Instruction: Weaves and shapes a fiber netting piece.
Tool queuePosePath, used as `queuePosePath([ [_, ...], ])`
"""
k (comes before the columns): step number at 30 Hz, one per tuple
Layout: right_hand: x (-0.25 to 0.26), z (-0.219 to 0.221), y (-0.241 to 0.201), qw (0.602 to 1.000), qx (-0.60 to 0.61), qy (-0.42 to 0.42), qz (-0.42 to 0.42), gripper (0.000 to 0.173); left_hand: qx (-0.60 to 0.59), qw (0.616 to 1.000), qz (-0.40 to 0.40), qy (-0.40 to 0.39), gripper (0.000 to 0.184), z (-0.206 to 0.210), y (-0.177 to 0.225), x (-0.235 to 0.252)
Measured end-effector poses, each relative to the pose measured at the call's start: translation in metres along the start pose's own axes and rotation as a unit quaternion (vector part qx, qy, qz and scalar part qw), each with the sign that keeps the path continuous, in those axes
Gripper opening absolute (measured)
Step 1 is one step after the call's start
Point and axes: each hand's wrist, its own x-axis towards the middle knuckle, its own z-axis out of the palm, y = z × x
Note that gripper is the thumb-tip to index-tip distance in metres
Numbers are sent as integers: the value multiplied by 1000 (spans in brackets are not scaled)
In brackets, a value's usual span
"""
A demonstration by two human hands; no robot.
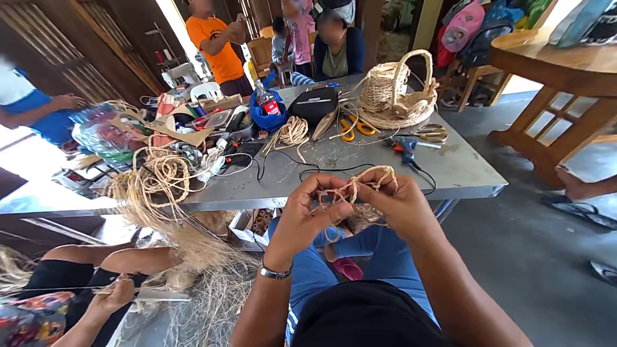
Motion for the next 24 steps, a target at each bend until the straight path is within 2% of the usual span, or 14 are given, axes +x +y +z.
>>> queuePosePath([
  [2,0,1,1,1000,-1,6,-6,9,25,999,3,-23,42,-1,3,-1],
  [6,-2,3,1,1000,-11,-4,-27,11,64,997,6,49,17,4,1,0],
  [10,-3,1,-1,999,-26,-22,-38,12,14,999,-17,48,13,-2,-3,0],
  [17,-4,0,-3,998,-30,-53,-19,12,37,998,-21,54,17,-4,-7,-6],
  [24,-4,-6,1,995,-21,-93,-12,14,-58,997,-33,42,23,-3,-11,-11],
])
